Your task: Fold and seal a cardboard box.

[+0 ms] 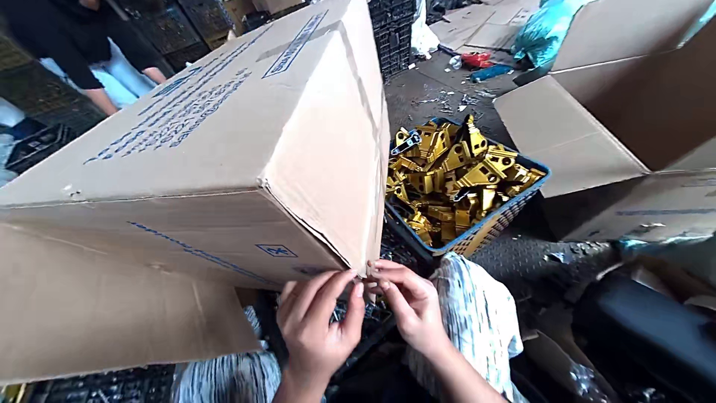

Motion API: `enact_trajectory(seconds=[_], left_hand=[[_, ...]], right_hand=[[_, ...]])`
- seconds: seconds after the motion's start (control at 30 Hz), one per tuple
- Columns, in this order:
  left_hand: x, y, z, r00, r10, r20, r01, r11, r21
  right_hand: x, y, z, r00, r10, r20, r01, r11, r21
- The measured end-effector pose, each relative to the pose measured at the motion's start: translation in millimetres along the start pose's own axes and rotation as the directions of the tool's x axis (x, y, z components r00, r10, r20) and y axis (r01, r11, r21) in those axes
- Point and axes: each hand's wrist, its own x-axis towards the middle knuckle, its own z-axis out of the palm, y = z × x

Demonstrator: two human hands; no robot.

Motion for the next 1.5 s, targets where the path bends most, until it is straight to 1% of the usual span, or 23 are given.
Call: enact_trajectory(seconds=[0.1,0.2,0.27,0.37,0.53,0.67,0.8,1.07,1.17,1.27,1.33,1.4,1.5], left_hand=[[-17,12,-11,0.991,-0.112,0.078,0.116,0.992,-0.044],[-20,14,-22,0.98,-0.135,0.143,0.141,0.99,-0.027],[-16,15,-30,0.979,-0.106,0.174,0.1,0.994,0.046],[-12,20,-38,0.977,-0.047,0.208,0.01,0.984,0.177],[-7,20,-34,0.962,-0.009,0.272,-0.071,0.957,0.281],[-5,19,-31,0.965,-0.002,0.263,-0.075,0.956,0.284],[-5,15,-32,0.963,0.012,0.27,-0.086,0.961,0.263],[-2,11,-33,0.957,0.041,0.287,-0.135,0.938,0.318],[-2,9,-33,0.955,0.052,0.293,-0.146,0.94,0.308],[-3,8,-33,0.952,0.059,0.302,-0.158,0.936,0.314],[-4,6,-33,0.95,0.065,0.307,-0.162,0.94,0.301],[-4,4,-34,0.945,0.075,0.32,-0.172,0.942,0.287],[-3,4,-38,0.933,0.073,0.353,-0.171,0.952,0.254]], right_hand=[[-12,0,9,0.994,-0.112,0.02,0.114,0.983,-0.142],[-21,0,14,0.982,-0.185,0.045,0.191,0.953,-0.234],[-23,1,15,0.973,-0.224,0.053,0.23,0.935,-0.269],[-24,1,14,0.969,-0.239,0.069,0.249,0.927,-0.282],[-25,1,13,0.967,-0.24,0.083,0.253,0.924,-0.288],[-26,1,12,0.972,-0.216,0.088,0.233,0.931,-0.282],[-27,2,14,0.97,-0.226,0.084,0.241,0.927,-0.288],[-25,2,15,0.966,-0.244,0.089,0.259,0.918,-0.299],[-26,2,15,0.966,-0.243,0.088,0.258,0.918,-0.3],[-25,2,16,0.968,-0.236,0.087,0.251,0.93,-0.269],[-23,2,13,0.973,-0.21,0.096,0.226,0.95,-0.216],[-19,-1,7,0.986,-0.13,0.101,0.145,0.976,-0.164],[-10,-1,-3,0.996,0.054,0.07,-0.039,0.979,-0.202]])
